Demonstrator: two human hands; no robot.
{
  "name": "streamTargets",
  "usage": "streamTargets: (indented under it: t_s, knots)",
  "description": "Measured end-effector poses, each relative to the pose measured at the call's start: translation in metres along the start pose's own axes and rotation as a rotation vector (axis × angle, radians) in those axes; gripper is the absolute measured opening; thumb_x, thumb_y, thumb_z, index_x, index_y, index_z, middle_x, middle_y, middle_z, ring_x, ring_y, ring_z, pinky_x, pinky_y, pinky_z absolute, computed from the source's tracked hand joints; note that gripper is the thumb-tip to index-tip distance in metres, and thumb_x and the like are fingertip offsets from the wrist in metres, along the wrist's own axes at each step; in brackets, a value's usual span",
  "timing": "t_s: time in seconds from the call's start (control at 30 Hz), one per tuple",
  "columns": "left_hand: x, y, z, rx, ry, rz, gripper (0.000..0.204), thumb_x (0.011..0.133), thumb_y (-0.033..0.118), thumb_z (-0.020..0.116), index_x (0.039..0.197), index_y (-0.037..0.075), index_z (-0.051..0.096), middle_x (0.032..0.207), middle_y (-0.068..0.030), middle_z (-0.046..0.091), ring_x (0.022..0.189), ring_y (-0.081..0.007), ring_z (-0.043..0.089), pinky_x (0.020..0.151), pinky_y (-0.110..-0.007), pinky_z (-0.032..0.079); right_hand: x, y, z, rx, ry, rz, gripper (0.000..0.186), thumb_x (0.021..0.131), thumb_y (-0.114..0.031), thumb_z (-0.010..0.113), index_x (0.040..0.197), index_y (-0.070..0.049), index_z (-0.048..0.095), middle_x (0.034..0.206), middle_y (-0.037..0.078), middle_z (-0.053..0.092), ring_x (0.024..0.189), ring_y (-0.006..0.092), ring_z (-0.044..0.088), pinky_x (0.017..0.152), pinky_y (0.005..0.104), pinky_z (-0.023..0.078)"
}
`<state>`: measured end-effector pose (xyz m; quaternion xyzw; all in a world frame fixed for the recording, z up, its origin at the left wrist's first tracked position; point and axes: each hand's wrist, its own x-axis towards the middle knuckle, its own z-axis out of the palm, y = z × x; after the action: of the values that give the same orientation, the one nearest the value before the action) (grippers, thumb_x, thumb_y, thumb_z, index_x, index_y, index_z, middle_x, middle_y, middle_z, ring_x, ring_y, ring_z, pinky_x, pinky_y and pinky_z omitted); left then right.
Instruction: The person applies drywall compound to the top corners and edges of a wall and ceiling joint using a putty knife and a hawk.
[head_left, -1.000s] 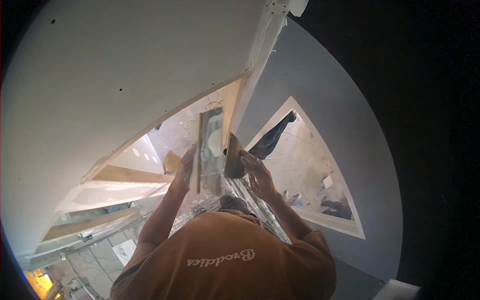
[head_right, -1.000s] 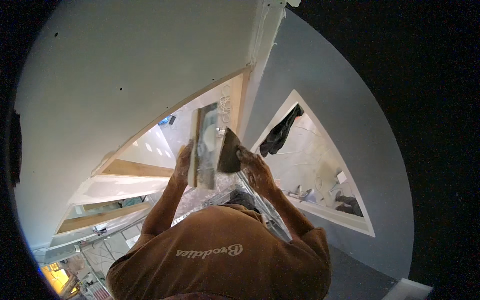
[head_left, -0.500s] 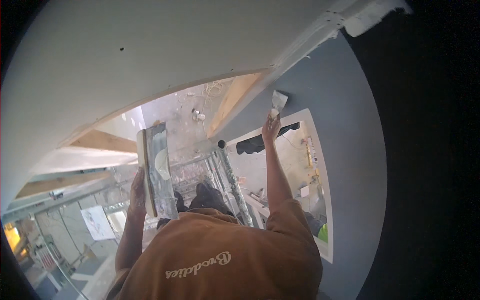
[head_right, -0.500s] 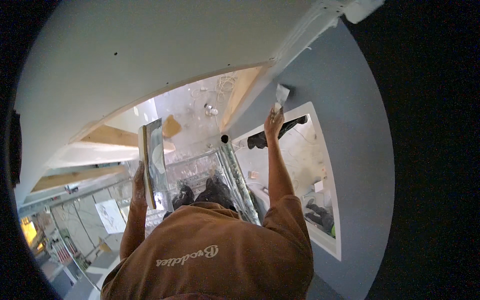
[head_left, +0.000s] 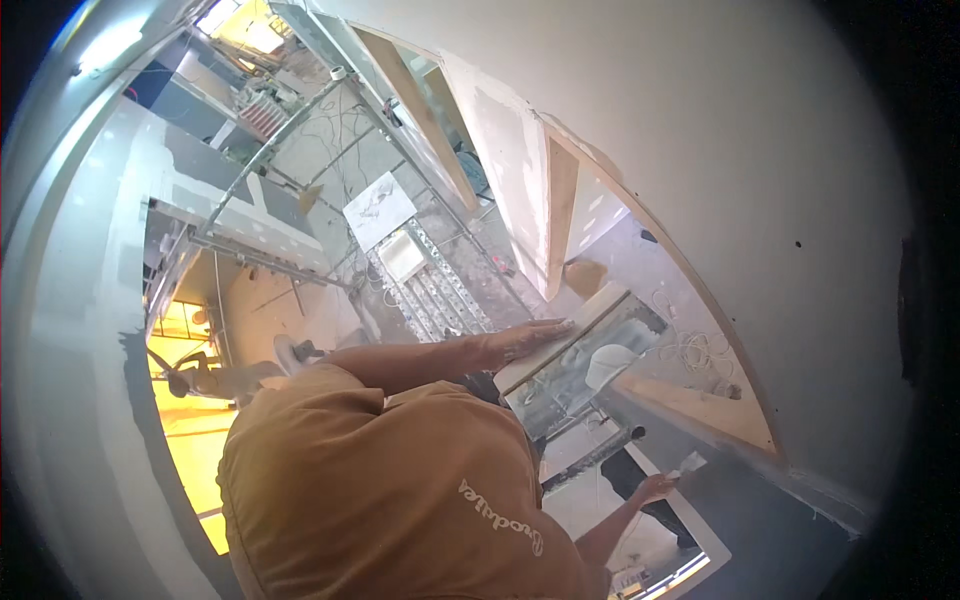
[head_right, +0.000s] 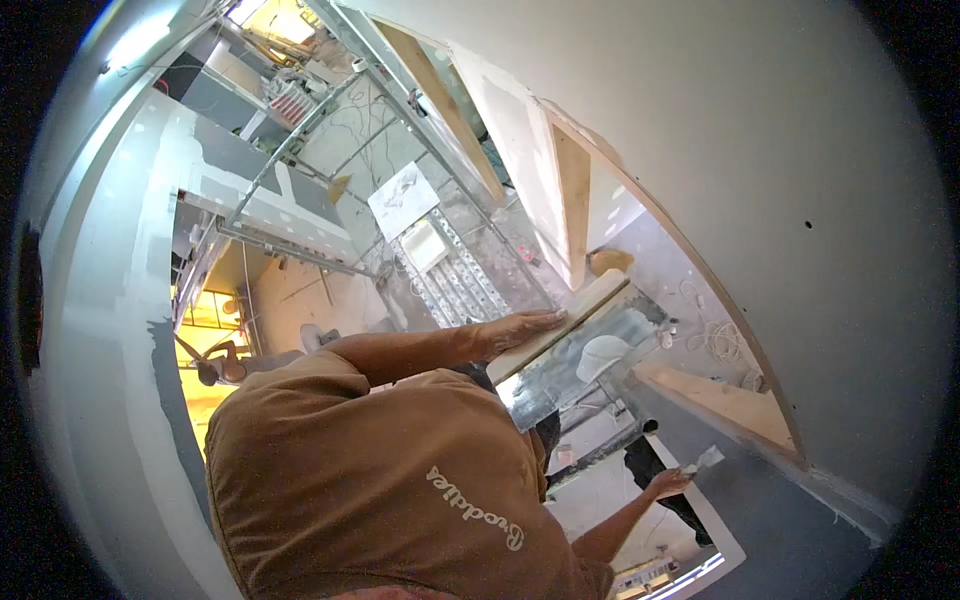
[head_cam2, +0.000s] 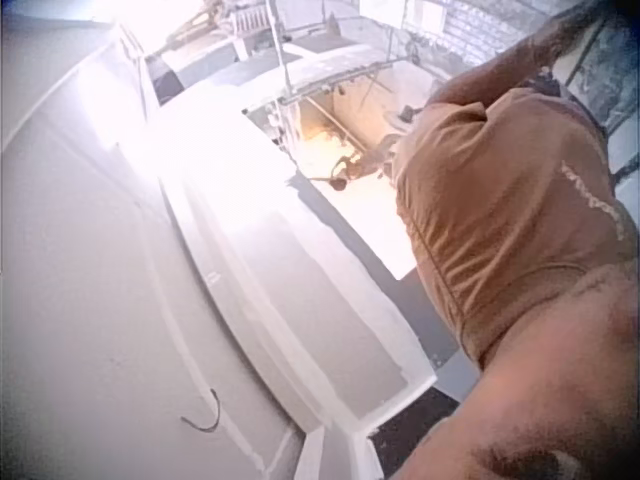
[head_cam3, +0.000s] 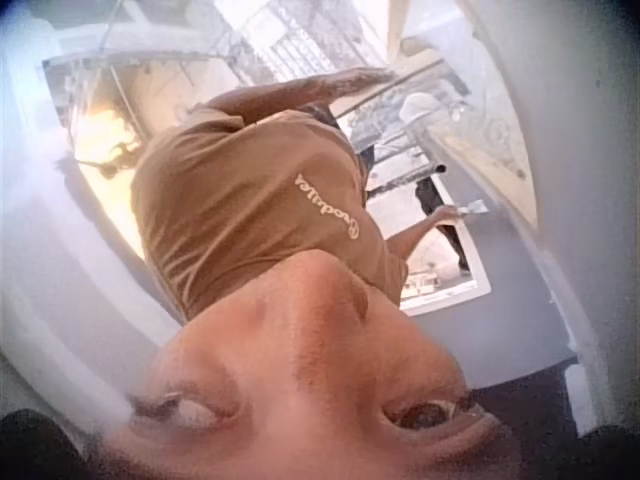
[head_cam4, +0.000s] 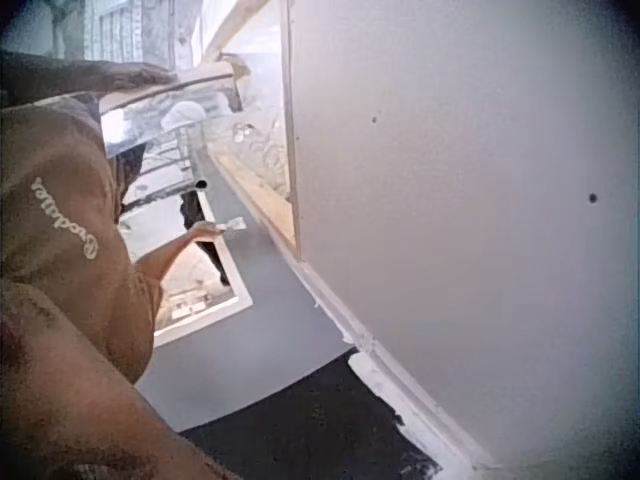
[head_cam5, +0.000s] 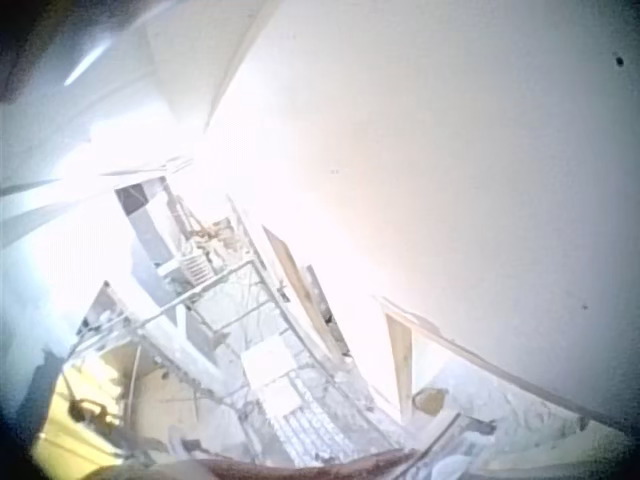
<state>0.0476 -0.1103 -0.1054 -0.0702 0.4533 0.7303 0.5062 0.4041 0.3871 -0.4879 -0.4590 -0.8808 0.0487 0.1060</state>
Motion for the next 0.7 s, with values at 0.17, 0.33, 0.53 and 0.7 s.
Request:
streamTargets:
  t_s: [0.17, 0.33, 0.53, 0.7]
  knots:
    - [0.022, -0.033, -0.047, 0.159, -0.029, 0.093, 0.052, 0.104, 0.043, 0.047, 0.140, 0.005, 0.052, 0.130, -0.0085, 0.056, 0.117, -0.0204, 0.055, 0.104, -0.039, 0.042, -0.052, -0.066, 0.018, 0.090, 0.081, 0.107, 0.034, 0.098, -0.025, 0.057, 0.125, -0.004, 0.059, 0.125, 0.019, 0.061, 0.111, 0.0330, 0.062, 0.093, 0.0428, 0.051]
    - [0.002, -0.018, -0.012, 0.086, 0.335, 0.176, 0.046, 0.105, 0.046, 0.046, 0.128, 0.009, 0.059, 0.101, -0.0022, 0.063, 0.087, -0.0131, 0.064, 0.072, -0.028, 0.055, -0.021, -0.122, -0.053, 0.483, 0.173, 0.183, 0.022, 0.089, -0.017, 0.065, 0.104, -0.001, 0.064, 0.112, 0.016, 0.063, 0.101, 0.0338, 0.061, 0.083, 0.0440, 0.051]
    - [0.000, -0.022, -0.022, 0.005, 0.263, 0.102, 0.040, 0.105, 0.045, 0.047, 0.124, 0.011, 0.060, 0.096, -0.0029, 0.066, 0.082, -0.0135, 0.066, 0.070, -0.029, 0.057, -0.004, -0.115, -0.113, 0.690, 0.301, 0.384, 0.026, 0.096, -0.017, 0.062, 0.104, 0.008, 0.063, 0.101, 0.026, 0.064, 0.091, 0.0423, 0.062, 0.079, 0.0409, 0.051]
    - [-0.004, -0.015, -0.031, 0.009, 0.201, 0.084, 0.043, 0.105, 0.046, 0.047, 0.126, 0.009, 0.058, 0.100, -0.0052, 0.067, 0.085, -0.0155, 0.067, 0.074, -0.031, 0.058, 0.017, -0.115, -0.130, 1.149, 0.253, 0.346, 0.034, 0.098, -0.021, 0.063, 0.117, 0.007, 0.064, 0.103, 0.016, 0.070, 0.090, 0.0229, 0.068, 0.074, 0.0342, 0.052]
